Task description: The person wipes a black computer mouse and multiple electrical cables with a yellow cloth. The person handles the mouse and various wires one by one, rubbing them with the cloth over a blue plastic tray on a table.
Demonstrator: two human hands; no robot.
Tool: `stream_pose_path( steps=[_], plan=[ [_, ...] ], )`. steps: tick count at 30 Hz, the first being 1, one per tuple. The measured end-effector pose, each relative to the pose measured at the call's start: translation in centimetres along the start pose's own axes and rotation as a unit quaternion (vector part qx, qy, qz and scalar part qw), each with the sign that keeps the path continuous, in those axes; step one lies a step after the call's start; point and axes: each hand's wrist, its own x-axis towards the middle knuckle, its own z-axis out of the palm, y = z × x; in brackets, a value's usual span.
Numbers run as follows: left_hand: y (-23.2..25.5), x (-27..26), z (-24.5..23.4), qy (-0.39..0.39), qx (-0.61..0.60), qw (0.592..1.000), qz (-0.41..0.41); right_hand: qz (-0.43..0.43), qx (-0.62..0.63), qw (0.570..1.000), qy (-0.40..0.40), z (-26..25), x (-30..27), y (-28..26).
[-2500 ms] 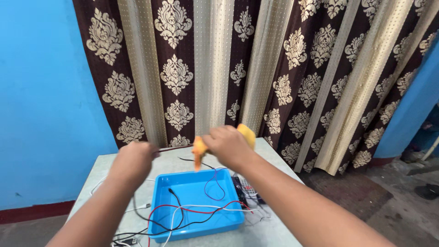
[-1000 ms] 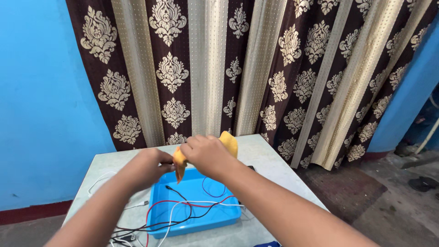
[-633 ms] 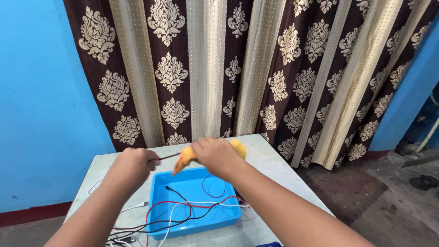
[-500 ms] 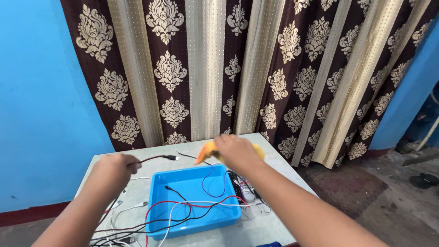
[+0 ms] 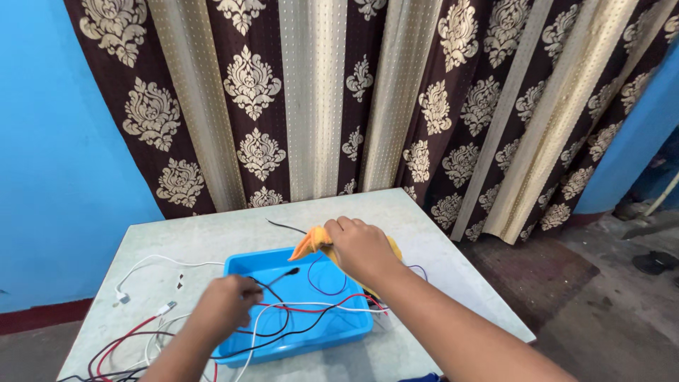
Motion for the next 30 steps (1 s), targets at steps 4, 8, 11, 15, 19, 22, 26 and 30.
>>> stream_pose_path(
  steps=[4, 8, 11, 15, 19, 22, 26, 30],
  plan=[
    [0.3, 0.2, 1.6, -0.095, -0.087, 0.986, -0.101, 0.003, 0.003, 1.000, -0.009, 2.5, -0.3, -0.1],
    [-2.6, 2.1, 1.7, -0.011, -0.055, 0.997, -0.050, -0.012, 0.026, 1.000, -0.005, 5.9, -0.1, -0.3],
    [-6.8, 3.9, 1.5, 0.046, 0.022, 0.997, -0.061, -0.007, 0.052, 0.999, 0.005, 8.6, 0.6, -0.7],
    [-12.4, 7.0, 1.5, 0.081, 0.116, 0.988, -0.067, 0.017, 0.071, 0.997, -0.003, 12.0, 1.9, -1.0],
    [-15.4, 10.5, 2.1, 0.061, 0.176, 0.974, -0.131, -0.005, 0.072, 0.997, -0.003, 14.8, 2.5, -0.8],
    [-16.6, 12.5, 2.8, 0.026, 0.213, 0.961, -0.174, -0.017, 0.060, 0.998, -0.013, 16.8, 2.6, -0.6],
    [-17.9, 15.2, 3.7, -0.029, 0.320, 0.932, -0.167, -0.021, 0.085, 0.996, -0.034, 19.4, 2.5, -0.7],
    [-19.7, 16.2, 4.2, -0.036, 0.388, 0.907, -0.160, -0.011, 0.087, 0.994, -0.060, 21.7, 1.6, -0.8]
  ],
)
